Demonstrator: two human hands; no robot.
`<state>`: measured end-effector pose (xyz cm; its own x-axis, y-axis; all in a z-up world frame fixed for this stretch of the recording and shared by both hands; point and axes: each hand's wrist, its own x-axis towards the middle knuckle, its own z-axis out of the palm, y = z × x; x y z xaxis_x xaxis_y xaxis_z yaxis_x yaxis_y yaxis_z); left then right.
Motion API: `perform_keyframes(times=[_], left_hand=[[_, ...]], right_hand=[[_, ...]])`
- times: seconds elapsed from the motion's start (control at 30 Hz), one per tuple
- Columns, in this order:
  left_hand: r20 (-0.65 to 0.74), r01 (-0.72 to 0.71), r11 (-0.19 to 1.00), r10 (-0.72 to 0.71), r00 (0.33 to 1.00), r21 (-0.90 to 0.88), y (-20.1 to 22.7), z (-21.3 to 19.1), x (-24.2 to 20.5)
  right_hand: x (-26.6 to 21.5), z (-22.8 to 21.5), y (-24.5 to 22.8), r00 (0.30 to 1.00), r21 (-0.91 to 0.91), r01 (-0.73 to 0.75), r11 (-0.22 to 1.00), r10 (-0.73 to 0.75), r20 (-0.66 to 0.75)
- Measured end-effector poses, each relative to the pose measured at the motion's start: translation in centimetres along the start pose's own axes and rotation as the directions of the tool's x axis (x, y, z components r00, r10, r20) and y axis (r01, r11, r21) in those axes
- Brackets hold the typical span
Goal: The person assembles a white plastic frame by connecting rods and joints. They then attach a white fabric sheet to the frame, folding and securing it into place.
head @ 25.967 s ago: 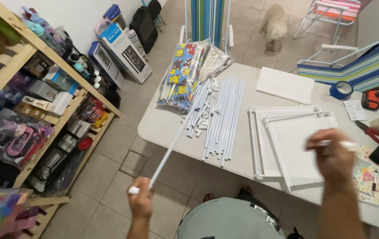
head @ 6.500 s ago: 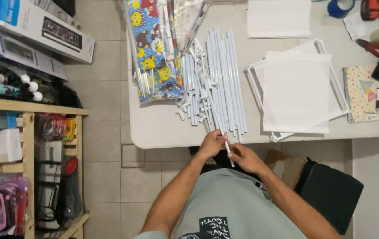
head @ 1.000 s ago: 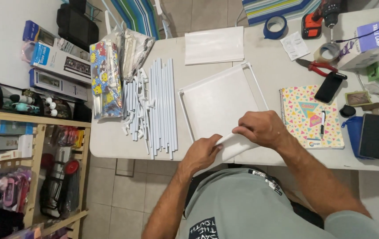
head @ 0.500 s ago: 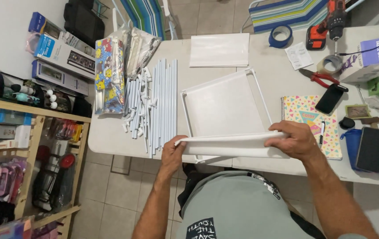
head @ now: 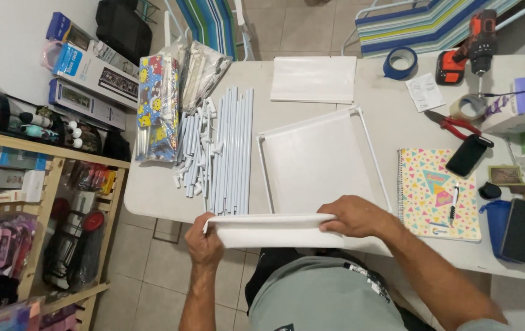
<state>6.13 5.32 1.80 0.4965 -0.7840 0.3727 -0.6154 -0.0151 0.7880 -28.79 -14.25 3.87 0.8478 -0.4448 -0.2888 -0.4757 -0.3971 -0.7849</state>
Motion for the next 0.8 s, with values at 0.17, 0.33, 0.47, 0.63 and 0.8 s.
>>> perform_keyframes(times=[0.17,0.33,0.47,0.63,0.8], left_hand=[[-0.143,0.191,0.944,-0.157,0.977,0.270,-3.6,-5.9,-3.4],[-0.211,0.656,0.738,-0.623,0.753,0.160,-4.4,-9.5,-2.3],[-0.184,0.679,0.721,-0.654,0.733,0.142,-7.3,-10.3,-1.1],[-0.097,0.728,0.650,-0.728,0.679,0.217,-9.8,-10.0,0.5],[0.110,0.816,0.519,-0.854,0.509,0.256,-11.7,-6.5,5.1]], right_hand=[[9.1,2.0,-3.0,0.960,-0.223,0.116,0.968,-0.052,0.274],[22.5,2.7,6.4,0.964,0.031,0.033,0.999,-0.040,0.261],[34.3,-4.3,37.2,0.428,0.745,-0.393,0.540,0.824,-0.372],[23.6,-18.6,30.5,-0.137,0.819,0.443,0.365,0.930,-0.341],[21.5,-22.3,24.5,-0.048,0.683,0.359,0.636,0.743,-0.667]])
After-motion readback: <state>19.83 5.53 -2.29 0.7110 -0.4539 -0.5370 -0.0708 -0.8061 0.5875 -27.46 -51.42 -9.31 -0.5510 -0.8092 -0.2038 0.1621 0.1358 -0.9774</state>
